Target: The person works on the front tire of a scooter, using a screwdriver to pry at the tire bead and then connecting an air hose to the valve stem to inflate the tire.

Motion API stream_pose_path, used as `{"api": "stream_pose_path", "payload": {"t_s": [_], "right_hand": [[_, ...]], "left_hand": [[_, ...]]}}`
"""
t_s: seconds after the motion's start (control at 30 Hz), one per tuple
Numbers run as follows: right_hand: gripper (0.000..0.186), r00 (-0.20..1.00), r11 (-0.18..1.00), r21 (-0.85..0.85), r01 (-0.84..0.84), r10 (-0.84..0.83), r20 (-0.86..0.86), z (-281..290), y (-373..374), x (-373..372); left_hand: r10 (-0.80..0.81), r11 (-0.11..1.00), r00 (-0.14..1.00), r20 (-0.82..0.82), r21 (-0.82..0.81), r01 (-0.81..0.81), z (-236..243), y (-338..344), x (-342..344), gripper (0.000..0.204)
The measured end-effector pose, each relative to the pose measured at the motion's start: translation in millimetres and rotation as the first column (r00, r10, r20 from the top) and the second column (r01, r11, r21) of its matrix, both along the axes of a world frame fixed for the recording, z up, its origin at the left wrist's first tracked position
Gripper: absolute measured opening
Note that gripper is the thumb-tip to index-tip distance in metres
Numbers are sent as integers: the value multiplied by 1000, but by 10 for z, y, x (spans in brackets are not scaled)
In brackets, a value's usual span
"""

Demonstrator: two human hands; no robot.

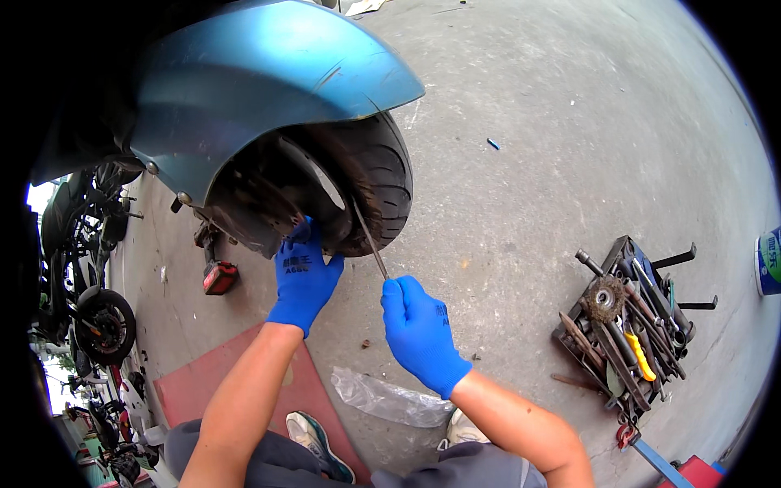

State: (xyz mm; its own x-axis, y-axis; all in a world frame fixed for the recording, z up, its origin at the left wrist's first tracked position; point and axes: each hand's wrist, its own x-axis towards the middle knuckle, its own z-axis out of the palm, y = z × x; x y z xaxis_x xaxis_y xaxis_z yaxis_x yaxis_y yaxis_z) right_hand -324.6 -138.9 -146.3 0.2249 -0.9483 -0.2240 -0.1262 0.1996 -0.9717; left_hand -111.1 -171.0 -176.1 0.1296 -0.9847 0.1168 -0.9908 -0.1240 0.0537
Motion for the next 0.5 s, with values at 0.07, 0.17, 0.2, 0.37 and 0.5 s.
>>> {"api": "stream_pose_path", "payload": {"t_s": [0.07, 0.17, 0.2, 0.37, 0.5], "right_hand": [[31, 1000, 999, 42, -6, 7, -30, -42, 42, -28], [30, 1000, 999, 41, -9, 9, 5, 5, -42, 4], [30, 1000, 1000, 7, 4, -4, 19, 3, -61, 31], [29, 998, 999, -42, 28, -26, 57, 37, -117, 91], [28, 998, 999, -26, 35, -33, 54, 3, -61, 58]], "left_hand": [[3, 1000, 1000, 7, -2, -3, -28, 11, -19, 62], [15, 999, 1000, -1, 44, -15, 16, -19, -42, 63], [3, 1000, 1000, -16, 29, -3, 7, -1, -47, 63], [-8, 1000, 998, -69, 12, 9, 24, 5, -68, 63], [1, 998, 998, -64, 69, 3, 108, -7, -146, 65]]}}
